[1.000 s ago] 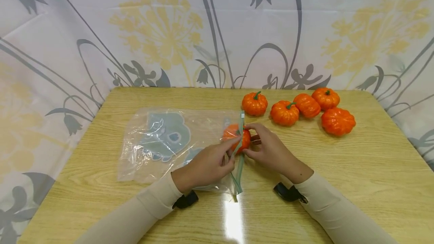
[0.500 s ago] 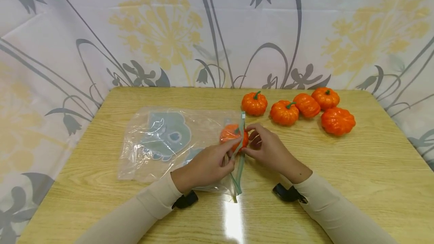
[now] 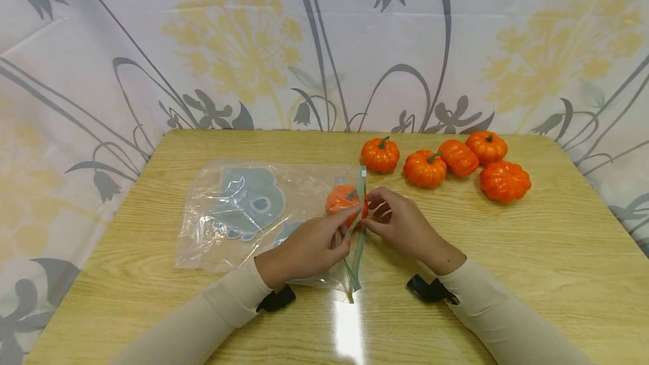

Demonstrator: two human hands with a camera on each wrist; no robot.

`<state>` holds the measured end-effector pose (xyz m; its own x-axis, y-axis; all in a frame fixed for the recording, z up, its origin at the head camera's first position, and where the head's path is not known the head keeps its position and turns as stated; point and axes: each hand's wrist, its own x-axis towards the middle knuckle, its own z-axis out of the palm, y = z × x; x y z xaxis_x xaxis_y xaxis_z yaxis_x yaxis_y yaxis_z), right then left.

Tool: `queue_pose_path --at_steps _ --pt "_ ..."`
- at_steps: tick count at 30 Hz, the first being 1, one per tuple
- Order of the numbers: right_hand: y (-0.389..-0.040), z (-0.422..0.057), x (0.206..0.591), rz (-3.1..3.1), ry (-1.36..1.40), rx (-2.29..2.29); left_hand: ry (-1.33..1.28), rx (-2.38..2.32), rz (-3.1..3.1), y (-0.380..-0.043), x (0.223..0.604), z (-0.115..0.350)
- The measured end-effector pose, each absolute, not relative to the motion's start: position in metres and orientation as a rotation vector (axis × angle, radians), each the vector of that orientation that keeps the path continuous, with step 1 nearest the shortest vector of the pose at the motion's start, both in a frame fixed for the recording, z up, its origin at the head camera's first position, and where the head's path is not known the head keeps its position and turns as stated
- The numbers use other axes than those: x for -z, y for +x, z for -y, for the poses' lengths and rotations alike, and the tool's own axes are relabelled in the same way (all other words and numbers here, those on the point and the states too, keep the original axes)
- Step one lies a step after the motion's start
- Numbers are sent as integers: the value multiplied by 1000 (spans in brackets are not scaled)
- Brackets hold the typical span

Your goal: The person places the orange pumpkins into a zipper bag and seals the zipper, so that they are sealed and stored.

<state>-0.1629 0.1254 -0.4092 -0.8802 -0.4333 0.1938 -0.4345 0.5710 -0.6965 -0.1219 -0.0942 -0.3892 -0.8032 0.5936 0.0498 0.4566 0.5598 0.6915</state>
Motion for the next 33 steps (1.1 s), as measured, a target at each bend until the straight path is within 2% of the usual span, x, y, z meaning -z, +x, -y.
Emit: queue_pose_path --at_steps 33 --pt "-161 -129 405 2802 898 -1168 860 -1016 -2627 -123 391 95"
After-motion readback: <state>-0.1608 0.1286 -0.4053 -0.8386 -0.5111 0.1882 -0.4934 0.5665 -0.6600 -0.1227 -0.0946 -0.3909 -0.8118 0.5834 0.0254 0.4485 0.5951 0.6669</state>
